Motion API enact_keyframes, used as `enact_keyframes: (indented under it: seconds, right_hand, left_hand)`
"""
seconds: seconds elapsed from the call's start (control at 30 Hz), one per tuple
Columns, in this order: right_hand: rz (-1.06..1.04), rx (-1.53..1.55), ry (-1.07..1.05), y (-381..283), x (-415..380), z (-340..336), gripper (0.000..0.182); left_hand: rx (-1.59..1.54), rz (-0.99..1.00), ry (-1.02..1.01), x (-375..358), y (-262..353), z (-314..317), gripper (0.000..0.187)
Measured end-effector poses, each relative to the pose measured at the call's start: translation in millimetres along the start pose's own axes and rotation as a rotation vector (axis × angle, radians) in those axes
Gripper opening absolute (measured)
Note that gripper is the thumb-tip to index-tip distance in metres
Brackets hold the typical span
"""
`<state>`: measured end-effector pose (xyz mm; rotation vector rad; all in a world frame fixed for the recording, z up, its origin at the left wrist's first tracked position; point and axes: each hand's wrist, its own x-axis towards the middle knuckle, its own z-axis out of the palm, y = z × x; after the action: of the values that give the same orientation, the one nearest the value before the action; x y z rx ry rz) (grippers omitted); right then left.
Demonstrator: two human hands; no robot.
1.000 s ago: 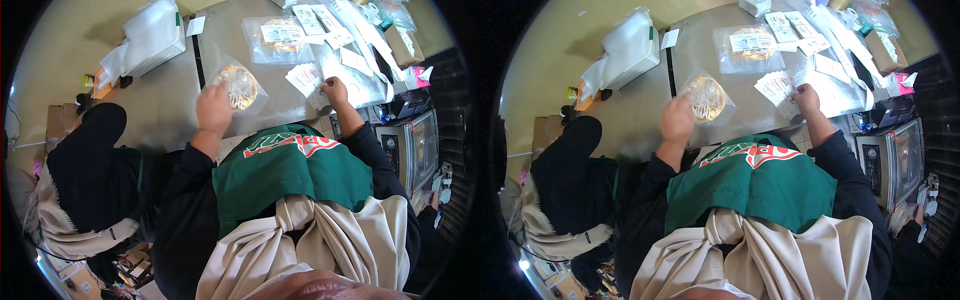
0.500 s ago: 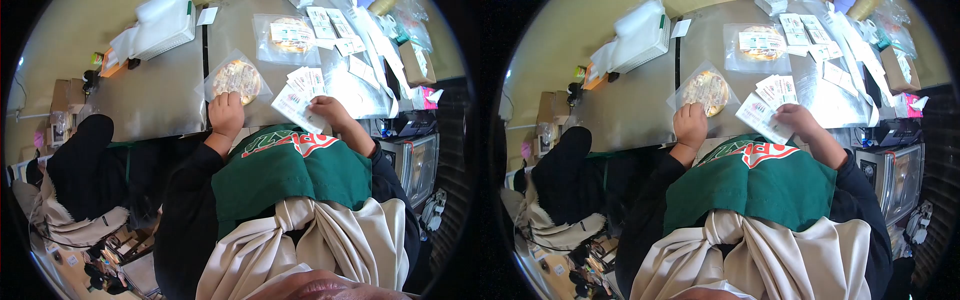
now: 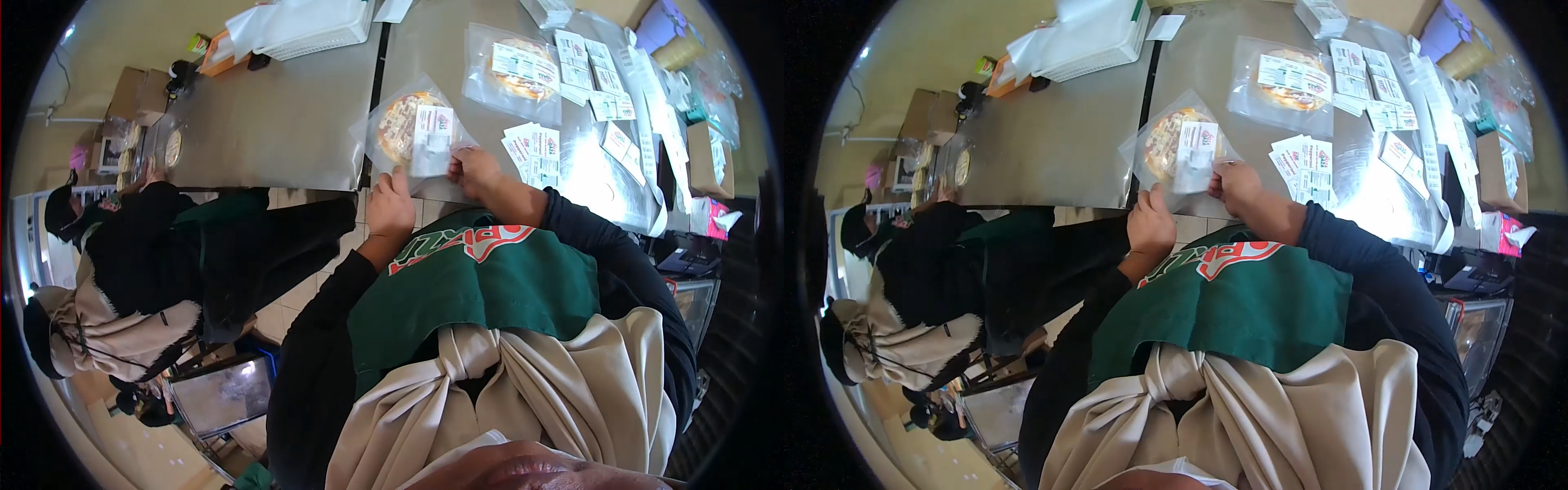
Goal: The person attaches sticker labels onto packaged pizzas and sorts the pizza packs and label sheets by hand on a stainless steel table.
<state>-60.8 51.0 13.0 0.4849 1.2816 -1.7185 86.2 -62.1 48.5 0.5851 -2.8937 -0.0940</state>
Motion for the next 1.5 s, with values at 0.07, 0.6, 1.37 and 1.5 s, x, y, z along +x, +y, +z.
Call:
enact_keyframes:
  seconds: [0.07, 0.6, 1.37, 1.5]
  right_hand:
    - [0.021, 0.12, -0.138, 7, 3, 11, 0.012]
    - [-1.151, -1.873, -0.372, -1, -9, 8, 0.073]
    - [-1.189, -1.723, 0.264, -36, -75, -187, 0.069]
    - [-1.073, -1.811, 0.28, -39, -65, -183, 0.071]
  left_hand:
    - [-0.021, 0.034, 0.043, -6, 1, -1, 0.038]
    - [-1.338, -0.905, -0.326, -29, -3, 12, 0.056]
    - [-1.757, -1.231, 0.112, -1, -54, 17, 0.031]
    - [-1.5, -1.188, -0.3, 20, -59, 12, 0.015]
